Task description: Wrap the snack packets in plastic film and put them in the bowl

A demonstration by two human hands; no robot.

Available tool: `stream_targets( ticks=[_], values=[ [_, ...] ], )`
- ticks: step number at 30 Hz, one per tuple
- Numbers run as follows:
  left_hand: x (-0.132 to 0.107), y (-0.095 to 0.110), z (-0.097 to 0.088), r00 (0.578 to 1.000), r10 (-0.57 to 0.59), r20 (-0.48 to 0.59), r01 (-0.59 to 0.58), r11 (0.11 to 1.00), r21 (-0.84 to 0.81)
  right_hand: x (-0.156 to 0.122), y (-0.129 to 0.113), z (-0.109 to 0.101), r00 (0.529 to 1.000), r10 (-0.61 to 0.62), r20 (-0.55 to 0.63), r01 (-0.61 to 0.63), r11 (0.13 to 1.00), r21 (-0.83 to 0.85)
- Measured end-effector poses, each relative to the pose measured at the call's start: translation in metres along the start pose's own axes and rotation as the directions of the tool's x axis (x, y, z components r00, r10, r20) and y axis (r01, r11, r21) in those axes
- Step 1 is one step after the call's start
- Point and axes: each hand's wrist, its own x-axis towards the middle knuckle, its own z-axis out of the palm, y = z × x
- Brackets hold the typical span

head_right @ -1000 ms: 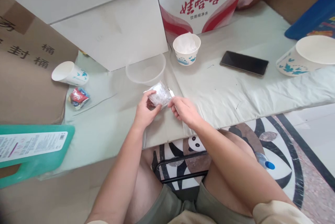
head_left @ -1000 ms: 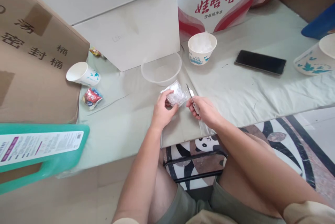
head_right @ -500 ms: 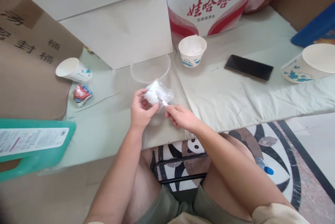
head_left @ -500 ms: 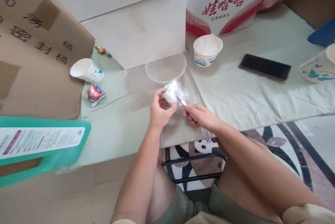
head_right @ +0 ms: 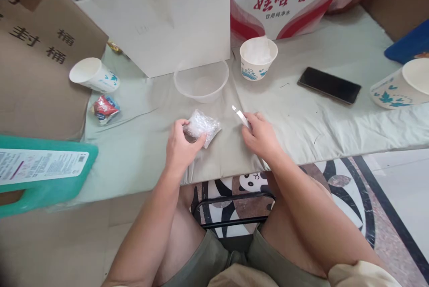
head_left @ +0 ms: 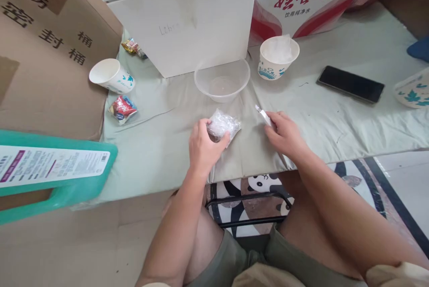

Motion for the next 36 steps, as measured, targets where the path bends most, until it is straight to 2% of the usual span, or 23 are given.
stream_targets(
  ticks=[2,3,5,8,10,12,14,16,18,21,23,26,28,30,31,33,34,35,36],
  values=[
    [0.001,-0.002,-0.001,0.99,0.097,-0.105,-0.092,0.994,0.053,0.003,0.007,0.002,0.997,-0.042,-0.059,0.035,0.993,-0.114],
    [0.003,-0.003,-0.002,0.985,0.126,-0.116,-0.123,0.992,0.034,0.005,0.01,0.002,0.996,-0.045,-0.078,0.032,0.987,-0.157],
    [0.006,-0.005,-0.003,0.989,0.136,-0.057,-0.138,0.99,-0.033,0.009,0.014,0.001,0.993,-0.023,-0.113,-0.005,0.97,-0.242],
    [0.011,-0.006,-0.003,0.997,0.059,0.056,-0.054,0.994,-0.096,0.015,0.016,-0.001,0.971,0.012,-0.24,-0.093,0.94,-0.329],
    [0.013,-0.005,-0.002,0.997,-0.014,0.076,0.025,0.99,-0.137,0.015,0.012,0.0,0.959,-0.041,-0.279,-0.043,0.956,-0.29],
    [0.015,-0.003,0.001,0.99,-0.091,0.109,0.116,0.961,-0.249,0.012,0.005,0.006,0.968,-0.17,-0.187,0.14,0.977,-0.159],
    [0.016,0.0,0.004,0.966,-0.169,0.196,0.236,0.888,-0.394,0.008,-0.003,0.013,0.945,-0.325,-0.035,0.325,0.946,0.003],
    [0.017,0.001,0.005,0.939,-0.225,0.26,0.326,0.82,-0.47,0.005,-0.008,0.018,0.917,-0.394,0.062,0.388,0.917,0.092],
    [0.02,0.0,0.003,0.937,-0.26,0.232,0.343,0.807,-0.481,0.004,-0.008,0.018,0.93,-0.354,0.098,0.343,0.933,0.109],
    [0.025,-0.009,-0.006,0.955,-0.269,0.123,0.295,0.839,-0.457,0.007,0.002,0.01,0.961,-0.266,0.07,0.261,0.963,0.068],
    [0.029,-0.017,-0.012,0.956,-0.278,0.088,0.29,0.873,-0.392,0.009,0.013,0.003,0.969,-0.248,-0.003,0.248,0.969,-0.003],
    [0.034,-0.027,-0.019,0.95,-0.303,0.075,0.312,0.926,-0.215,0.009,0.025,-0.007,0.962,-0.186,-0.202,0.157,0.975,-0.154],
    [0.035,-0.028,-0.02,0.972,-0.233,-0.011,0.23,0.964,-0.131,0.007,0.026,-0.012,0.924,-0.177,-0.34,0.116,0.975,-0.192],
    [0.035,-0.024,-0.02,0.992,-0.011,-0.126,0.0,0.996,-0.087,0.003,0.021,-0.015,0.901,-0.242,-0.36,0.202,0.968,-0.147],
    [0.034,-0.021,-0.02,0.979,0.142,-0.148,-0.152,0.986,-0.064,0.001,0.017,-0.015,0.902,-0.297,-0.314,0.276,0.955,-0.112],
    [0.031,-0.015,-0.02,0.911,0.398,-0.109,-0.404,0.914,-0.037,-0.005,0.009,-0.012,0.9,-0.404,-0.164,0.398,0.915,-0.068],
    [0.028,-0.012,-0.019,0.884,0.462,-0.068,-0.465,0.884,-0.039,-0.007,0.007,-0.01,0.896,-0.435,-0.092,0.43,0.9,-0.071],
    [0.026,-0.011,-0.018,0.878,0.477,-0.033,-0.478,0.877,-0.048,-0.009,0.005,-0.007,0.893,-0.448,-0.04,0.443,0.892,-0.092],
    [0.024,-0.01,-0.017,0.893,0.449,-0.015,-0.449,0.891,-0.059,-0.01,0.005,-0.004,0.894,-0.448,-0.011,0.443,0.887,-0.127]
  ],
)
